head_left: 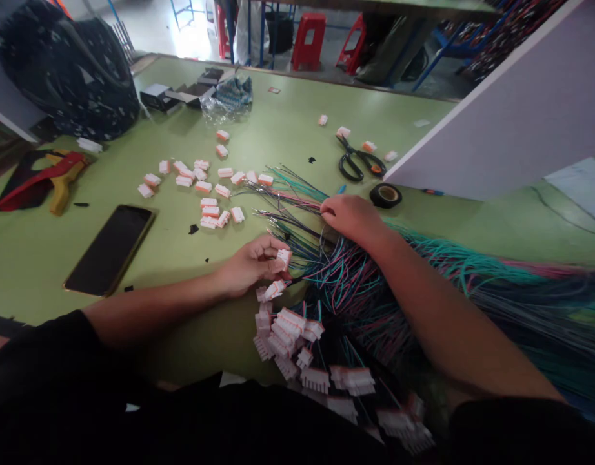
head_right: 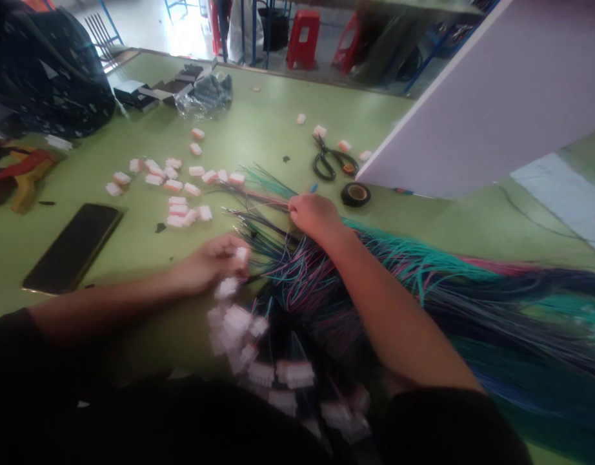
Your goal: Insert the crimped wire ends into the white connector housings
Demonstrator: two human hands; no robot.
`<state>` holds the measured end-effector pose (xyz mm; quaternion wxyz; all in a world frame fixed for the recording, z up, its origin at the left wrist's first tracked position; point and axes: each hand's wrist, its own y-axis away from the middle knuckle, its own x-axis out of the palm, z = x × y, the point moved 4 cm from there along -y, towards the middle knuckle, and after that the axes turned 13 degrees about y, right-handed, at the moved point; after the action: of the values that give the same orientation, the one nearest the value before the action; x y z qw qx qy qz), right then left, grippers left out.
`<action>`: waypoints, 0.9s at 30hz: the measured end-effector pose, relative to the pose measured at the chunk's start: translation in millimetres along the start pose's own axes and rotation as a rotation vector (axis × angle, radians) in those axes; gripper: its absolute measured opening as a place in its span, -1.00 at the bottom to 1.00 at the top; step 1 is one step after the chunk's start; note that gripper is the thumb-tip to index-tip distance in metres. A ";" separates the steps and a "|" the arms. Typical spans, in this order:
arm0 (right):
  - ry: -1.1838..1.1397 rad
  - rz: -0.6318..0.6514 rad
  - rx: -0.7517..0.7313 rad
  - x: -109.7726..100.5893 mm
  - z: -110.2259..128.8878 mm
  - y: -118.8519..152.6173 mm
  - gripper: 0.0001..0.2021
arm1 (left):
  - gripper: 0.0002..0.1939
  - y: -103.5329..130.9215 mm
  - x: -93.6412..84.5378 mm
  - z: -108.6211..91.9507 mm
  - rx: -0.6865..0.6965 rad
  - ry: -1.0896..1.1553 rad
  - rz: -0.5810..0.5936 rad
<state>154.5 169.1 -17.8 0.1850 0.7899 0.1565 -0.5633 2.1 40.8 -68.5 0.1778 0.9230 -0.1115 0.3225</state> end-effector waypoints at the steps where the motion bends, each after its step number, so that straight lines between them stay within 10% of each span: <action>1: 0.048 0.016 -0.015 0.9 3.8 -0.8 -0.73 | -0.74 -0.1 -0.2 0.0 -0.003 -0.001 -0.002; 17: 0.169 0.038 0.125 -11.7 -7.2 6.0 -0.69 | -0.76 0.9 0.0 0.0 -0.012 -0.024 -0.003; 27: -0.364 -0.084 0.096 -14.6 -62.2 19.6 -0.74 | -0.74 0.0 -1.3 0.9 -0.005 -0.015 -0.002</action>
<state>210.5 180.4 16.8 0.1487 0.6756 0.1263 -0.7110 1.6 40.5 -69.9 0.1797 0.9251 -0.1130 0.3149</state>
